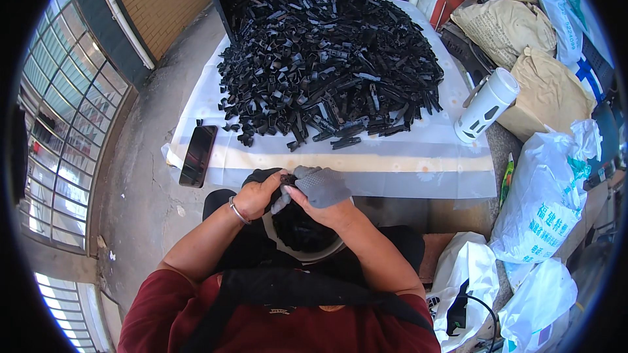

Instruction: Sort small black plastic components from a large pile and place them into a bucket.

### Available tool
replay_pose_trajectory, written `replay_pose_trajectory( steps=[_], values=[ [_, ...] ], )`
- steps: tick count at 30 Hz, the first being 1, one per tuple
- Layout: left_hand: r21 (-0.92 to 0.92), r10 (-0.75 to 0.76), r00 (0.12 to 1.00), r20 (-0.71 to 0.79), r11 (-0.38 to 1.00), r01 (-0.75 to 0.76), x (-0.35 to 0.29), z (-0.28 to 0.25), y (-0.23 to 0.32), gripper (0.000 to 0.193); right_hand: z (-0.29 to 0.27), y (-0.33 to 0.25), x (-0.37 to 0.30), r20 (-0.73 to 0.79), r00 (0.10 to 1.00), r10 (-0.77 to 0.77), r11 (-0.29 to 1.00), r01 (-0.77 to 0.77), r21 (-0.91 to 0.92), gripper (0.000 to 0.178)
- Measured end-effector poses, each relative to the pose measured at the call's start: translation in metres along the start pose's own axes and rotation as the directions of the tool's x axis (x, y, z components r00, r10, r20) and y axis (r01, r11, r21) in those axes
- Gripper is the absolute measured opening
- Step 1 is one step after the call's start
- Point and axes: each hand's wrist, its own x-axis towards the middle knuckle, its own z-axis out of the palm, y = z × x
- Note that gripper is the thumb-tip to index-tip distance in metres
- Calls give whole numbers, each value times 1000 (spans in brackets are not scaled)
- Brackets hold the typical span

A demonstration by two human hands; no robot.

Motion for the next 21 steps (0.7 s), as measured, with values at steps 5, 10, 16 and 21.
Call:
replay_pose_trajectory(
  steps=[5, 10, 16, 21],
  values=[
    [-1, 173, 982, -73, 985, -174, 4, 5, -14, 39, -2, -4, -1, 18, 1000, -6, 1000, 6, -15, 27],
    [74, 155, 984, -87, 986, -149, 3, 3, -9, 48, -5, -6, 1, -45, 998, -40, 999, 41, 25, 28],
    [83, 136, 976, -167, 989, -124, -6, -3, 16, 39, -12, -12, -6, -45, 995, -91, 978, 80, -195, 32],
    [127, 277, 936, -216, 959, -254, -8, -2, 16, 37, -15, -20, -3, 10, 997, -74, 956, 74, -282, 30]
  ],
)
